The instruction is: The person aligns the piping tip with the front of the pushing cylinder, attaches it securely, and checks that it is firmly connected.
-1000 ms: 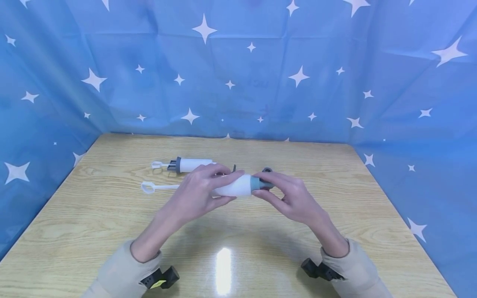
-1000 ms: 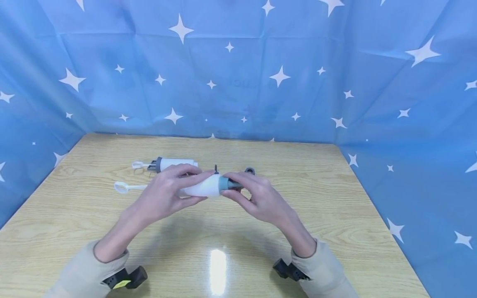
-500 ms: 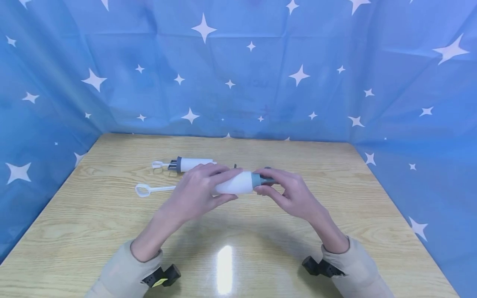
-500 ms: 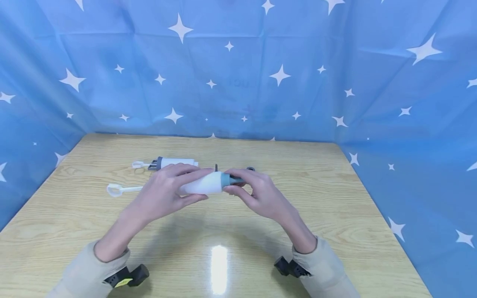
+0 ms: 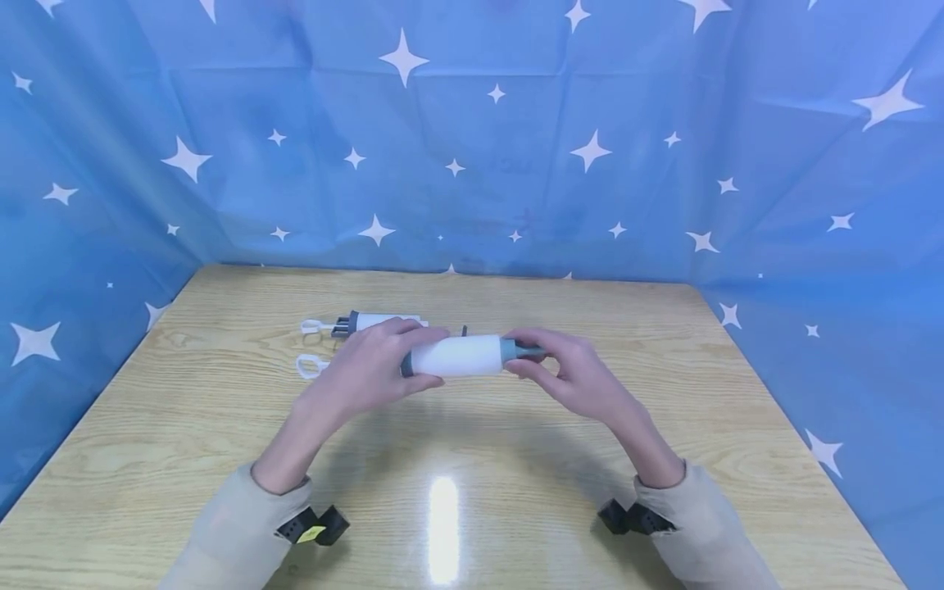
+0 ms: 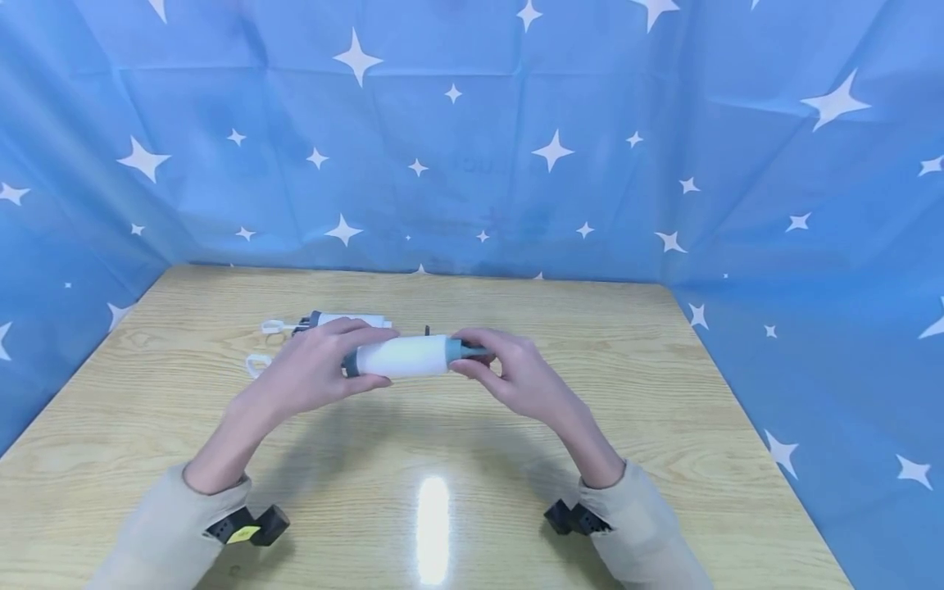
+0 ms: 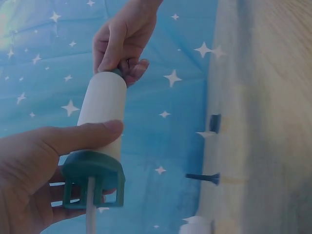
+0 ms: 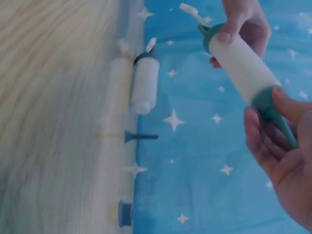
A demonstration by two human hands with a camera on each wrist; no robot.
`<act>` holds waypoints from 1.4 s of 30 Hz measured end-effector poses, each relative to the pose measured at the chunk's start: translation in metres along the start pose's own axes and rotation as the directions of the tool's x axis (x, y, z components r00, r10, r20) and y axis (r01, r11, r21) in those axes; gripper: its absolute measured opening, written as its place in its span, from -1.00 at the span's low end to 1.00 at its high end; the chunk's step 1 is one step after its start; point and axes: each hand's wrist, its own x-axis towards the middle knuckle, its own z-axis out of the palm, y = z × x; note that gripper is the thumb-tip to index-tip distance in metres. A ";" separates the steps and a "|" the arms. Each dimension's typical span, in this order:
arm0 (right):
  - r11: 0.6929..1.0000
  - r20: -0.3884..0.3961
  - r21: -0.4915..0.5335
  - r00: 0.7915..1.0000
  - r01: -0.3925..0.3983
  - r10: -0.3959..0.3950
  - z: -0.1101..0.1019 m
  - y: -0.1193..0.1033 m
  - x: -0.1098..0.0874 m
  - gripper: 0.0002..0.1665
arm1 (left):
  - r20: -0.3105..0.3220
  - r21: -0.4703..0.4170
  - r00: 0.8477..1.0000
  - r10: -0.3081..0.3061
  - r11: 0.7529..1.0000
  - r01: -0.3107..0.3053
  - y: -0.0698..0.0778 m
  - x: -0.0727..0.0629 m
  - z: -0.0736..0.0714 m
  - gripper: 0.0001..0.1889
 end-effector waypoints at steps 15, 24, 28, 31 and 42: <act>0.956 0.313 -0.264 0.926 -0.127 0.210 0.010 0.022 -0.001 -0.58 | 0.154 -0.053 0.984 -0.084 0.994 0.093 -0.009 0.002 0.037 -0.50; 0.953 0.360 -0.282 0.909 -0.107 0.209 0.019 0.029 -0.005 -0.65 | 0.235 -0.112 0.968 -0.093 0.986 0.122 -0.015 0.001 0.050 -0.53; 0.951 0.377 -0.282 0.897 -0.127 0.231 0.022 0.030 -0.005 -0.65 | 0.259 -0.126 0.961 -0.101 0.982 0.137 -0.015 0.000 0.054 -0.52; 0.949 0.395 -0.274 0.881 -0.157 0.259 0.022 0.031 -0.006 -0.67 | 0.274 -0.135 0.955 -0.110 0.979 0.152 -0.016 0.000 0.057 -0.53; 0.950 0.461 -0.245 0.838 -0.194 0.291 0.024 0.037 -0.008 -0.72 | 0.327 -0.155 0.938 -0.113 0.973 0.171 -0.016 -0.001 0.067 -0.54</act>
